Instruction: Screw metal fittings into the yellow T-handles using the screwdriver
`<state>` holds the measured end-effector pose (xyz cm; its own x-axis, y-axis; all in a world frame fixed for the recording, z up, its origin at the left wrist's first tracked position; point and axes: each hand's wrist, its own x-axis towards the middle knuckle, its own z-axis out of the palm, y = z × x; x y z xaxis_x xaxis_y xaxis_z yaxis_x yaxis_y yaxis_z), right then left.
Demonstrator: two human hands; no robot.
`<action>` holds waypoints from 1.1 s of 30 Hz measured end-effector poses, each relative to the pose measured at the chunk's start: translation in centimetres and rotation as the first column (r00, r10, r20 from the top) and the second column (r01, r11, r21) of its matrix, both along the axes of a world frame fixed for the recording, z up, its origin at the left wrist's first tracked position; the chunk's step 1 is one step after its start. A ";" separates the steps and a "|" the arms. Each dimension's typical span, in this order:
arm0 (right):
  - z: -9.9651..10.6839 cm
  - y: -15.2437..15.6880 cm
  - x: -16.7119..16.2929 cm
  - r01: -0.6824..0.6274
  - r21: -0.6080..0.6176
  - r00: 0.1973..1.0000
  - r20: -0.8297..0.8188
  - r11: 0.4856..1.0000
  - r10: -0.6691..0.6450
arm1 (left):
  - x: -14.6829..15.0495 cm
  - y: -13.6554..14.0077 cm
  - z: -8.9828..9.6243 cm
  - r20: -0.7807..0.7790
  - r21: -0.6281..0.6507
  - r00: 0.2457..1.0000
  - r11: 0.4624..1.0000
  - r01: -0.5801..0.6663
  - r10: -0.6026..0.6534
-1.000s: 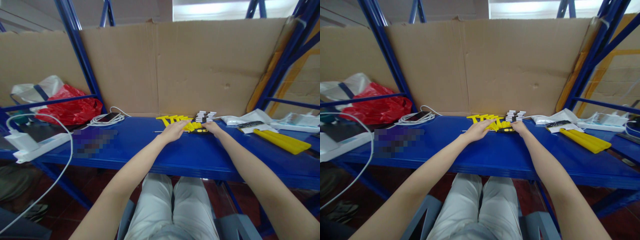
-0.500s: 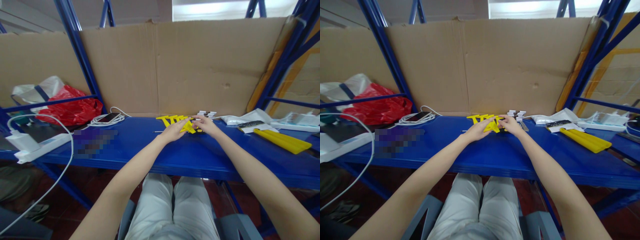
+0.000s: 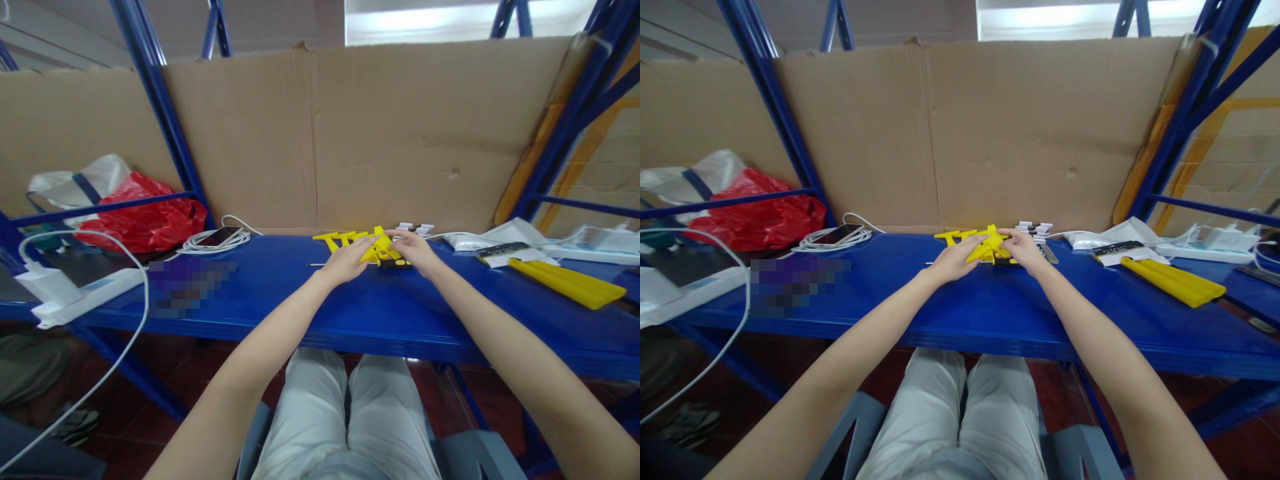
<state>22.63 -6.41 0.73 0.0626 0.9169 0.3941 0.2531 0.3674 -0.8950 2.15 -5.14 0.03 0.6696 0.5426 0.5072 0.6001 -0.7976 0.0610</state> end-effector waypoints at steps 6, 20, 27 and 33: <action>0.3 0.9 1.6 0.270 0.055 0.959 -0.106 0.961 -0.263 | 0.0 -0.2 0.2 -0.017 0.010 1.000 1.000 -0.012 0.013; 0.9 1.2 3.3 0.524 -0.023 0.826 -0.229 0.851 -0.515 | 0.0 -0.2 0.2 -0.008 0.010 1.000 1.000 -0.007 0.008; 0.8 1.3 3.9 0.516 -0.058 0.808 -0.298 0.855 -0.508 | 0.0 -0.1 0.2 0.014 0.036 0.999 0.999 0.039 -0.040; 0.3 1.9 4.4 0.499 -0.046 0.824 -0.283 0.866 -0.490 | 0.0 -0.6 0.3 -0.013 0.035 0.994 0.994 0.106 -0.106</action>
<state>27.06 -4.55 1.06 0.6143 0.7223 0.3177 0.1526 0.2863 -0.9459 2.16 -5.74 0.30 0.7279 0.4502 0.5172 0.5125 -0.8583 0.0258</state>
